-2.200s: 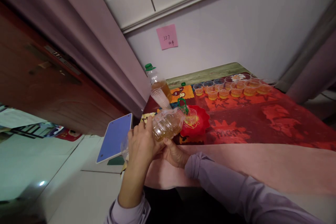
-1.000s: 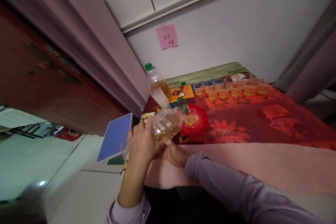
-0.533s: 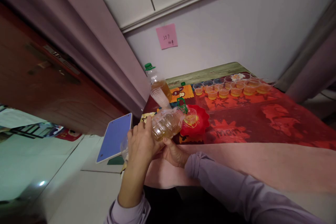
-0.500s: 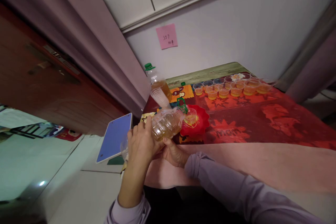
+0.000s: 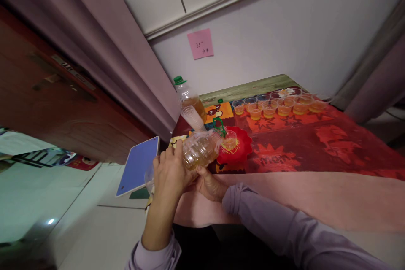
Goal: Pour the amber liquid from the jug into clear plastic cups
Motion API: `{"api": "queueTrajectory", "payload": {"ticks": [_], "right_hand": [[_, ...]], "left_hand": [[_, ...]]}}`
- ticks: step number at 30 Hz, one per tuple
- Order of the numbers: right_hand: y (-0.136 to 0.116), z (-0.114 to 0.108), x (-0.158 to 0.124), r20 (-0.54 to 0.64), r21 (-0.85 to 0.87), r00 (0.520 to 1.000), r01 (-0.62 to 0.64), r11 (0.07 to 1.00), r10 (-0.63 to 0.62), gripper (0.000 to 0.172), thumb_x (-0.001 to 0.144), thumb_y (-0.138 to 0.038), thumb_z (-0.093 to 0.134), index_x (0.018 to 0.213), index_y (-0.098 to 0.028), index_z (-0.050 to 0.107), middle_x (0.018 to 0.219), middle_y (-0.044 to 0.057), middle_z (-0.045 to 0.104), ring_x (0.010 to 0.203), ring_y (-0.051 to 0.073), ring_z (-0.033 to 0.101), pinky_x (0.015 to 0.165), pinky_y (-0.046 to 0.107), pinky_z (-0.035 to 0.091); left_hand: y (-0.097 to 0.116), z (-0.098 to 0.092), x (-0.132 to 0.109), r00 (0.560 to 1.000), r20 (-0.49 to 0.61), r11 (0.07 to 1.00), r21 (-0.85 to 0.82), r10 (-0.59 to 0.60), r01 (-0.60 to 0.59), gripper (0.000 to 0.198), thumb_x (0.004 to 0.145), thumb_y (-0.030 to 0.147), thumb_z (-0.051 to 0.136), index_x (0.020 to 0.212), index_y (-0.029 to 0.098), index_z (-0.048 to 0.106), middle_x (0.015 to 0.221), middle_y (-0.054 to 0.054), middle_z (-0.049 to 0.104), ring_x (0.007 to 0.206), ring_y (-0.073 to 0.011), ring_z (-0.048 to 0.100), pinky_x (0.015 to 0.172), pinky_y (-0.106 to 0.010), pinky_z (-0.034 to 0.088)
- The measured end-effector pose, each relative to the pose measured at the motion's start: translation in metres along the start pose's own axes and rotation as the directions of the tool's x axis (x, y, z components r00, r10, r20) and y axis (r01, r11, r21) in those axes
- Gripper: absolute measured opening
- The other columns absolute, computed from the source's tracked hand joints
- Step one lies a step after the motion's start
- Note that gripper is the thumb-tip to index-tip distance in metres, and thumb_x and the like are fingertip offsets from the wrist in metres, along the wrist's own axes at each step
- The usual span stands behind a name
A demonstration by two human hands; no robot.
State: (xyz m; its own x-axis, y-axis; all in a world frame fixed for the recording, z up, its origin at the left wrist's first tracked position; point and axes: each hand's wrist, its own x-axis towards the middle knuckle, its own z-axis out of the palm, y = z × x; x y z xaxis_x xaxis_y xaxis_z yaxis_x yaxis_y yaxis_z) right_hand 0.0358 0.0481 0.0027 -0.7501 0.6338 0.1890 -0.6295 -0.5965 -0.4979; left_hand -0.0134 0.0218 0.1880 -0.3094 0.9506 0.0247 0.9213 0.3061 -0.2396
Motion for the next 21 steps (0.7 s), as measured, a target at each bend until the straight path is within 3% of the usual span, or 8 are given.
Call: {"api": "queueTrajectory", "payload": {"ticks": [21], "right_hand": [[0.0019,-0.0024,-0.0002,0.016,0.015,1.0,0.013,1.0,-0.013,0.073,0.092,-0.075,0.073,0.145,-0.026,0.063,0.129,0.011,0.08,0.112,0.031,0.076,0.097,0.055,0.064]], "left_hand": [[-0.0028,0.005,0.003,1.0,-0.018,1.0,-0.012,0.01,-0.01,0.09,0.088,0.055,0.077,0.164,0.017,0.046,0.138,-0.022,0.07,0.126,-0.043,0.067,0.104,-0.051,0.045]]}}
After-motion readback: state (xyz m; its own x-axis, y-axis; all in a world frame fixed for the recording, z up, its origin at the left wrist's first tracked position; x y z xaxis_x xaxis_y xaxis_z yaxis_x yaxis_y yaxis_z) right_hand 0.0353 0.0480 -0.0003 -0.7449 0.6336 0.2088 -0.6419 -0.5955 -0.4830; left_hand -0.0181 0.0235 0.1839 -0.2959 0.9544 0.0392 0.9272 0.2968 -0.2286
